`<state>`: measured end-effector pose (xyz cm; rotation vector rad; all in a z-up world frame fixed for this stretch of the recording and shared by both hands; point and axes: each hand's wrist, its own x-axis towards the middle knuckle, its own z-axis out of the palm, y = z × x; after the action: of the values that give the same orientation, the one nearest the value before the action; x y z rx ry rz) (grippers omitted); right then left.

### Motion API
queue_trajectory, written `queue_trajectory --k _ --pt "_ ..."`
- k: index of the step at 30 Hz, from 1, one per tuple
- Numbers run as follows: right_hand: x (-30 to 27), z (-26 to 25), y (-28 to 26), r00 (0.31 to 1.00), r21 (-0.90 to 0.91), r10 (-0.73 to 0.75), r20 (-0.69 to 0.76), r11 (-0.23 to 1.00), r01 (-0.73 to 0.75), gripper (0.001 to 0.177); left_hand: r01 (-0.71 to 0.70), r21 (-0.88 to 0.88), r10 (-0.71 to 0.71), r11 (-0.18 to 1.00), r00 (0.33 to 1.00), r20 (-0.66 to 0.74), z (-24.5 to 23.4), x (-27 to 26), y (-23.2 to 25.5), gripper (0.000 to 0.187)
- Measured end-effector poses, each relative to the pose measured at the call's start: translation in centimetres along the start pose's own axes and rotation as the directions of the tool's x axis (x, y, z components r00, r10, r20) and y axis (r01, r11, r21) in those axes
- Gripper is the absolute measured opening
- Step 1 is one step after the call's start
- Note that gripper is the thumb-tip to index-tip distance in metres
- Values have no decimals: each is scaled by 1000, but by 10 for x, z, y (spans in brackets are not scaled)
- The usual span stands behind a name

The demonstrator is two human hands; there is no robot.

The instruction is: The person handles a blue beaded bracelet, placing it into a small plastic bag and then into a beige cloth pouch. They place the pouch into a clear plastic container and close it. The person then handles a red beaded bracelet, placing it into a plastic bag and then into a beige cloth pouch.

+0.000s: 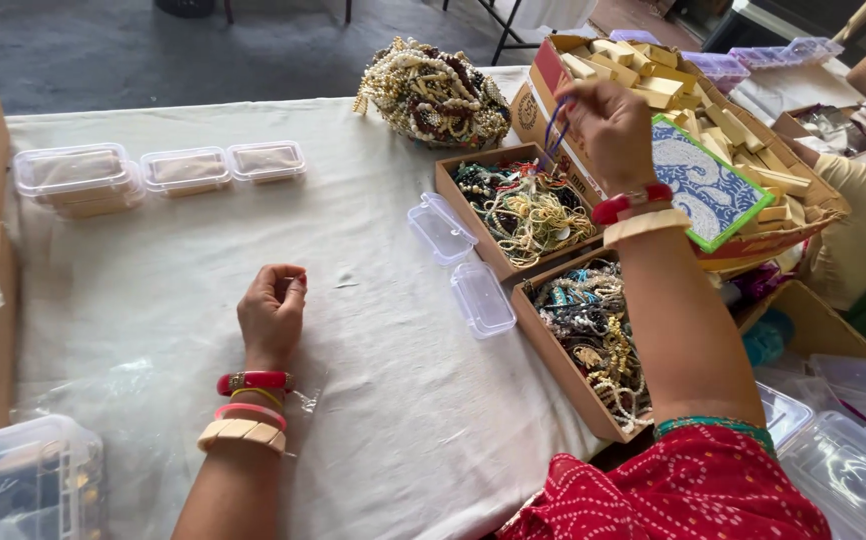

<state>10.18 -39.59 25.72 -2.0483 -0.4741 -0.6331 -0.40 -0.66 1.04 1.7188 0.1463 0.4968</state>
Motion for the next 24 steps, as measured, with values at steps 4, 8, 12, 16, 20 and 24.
queue_trajectory --k 4,8,12,16,20,24 --pt "-10 30 -98 997 377 -16 79 926 -15 15 25 -64 -26 998 1000 -8 5 6 -19 10" --pt "-39 81 -128 928 434 -35 372 890 -141 15 78 -454 -22 888 991 129 0 7 -22 35" --pt "-85 160 -116 742 274 89 665 895 -352 15 292 -618 -3 730 906 424 -15 4 5 63" --pt "-132 230 -50 712 184 195 675 890 -418 14 398 -562 -5 725 819 574 -17 3 -4 58" --pt "-157 247 -4 772 140 397 497 841 -523 17 293 -322 -62 900 818 572 -5 4 -16 36" --pt "-158 226 28 951 -26 184 248 983 -183 32 -26 -137 71 990 939 336 1 8 -25 32"
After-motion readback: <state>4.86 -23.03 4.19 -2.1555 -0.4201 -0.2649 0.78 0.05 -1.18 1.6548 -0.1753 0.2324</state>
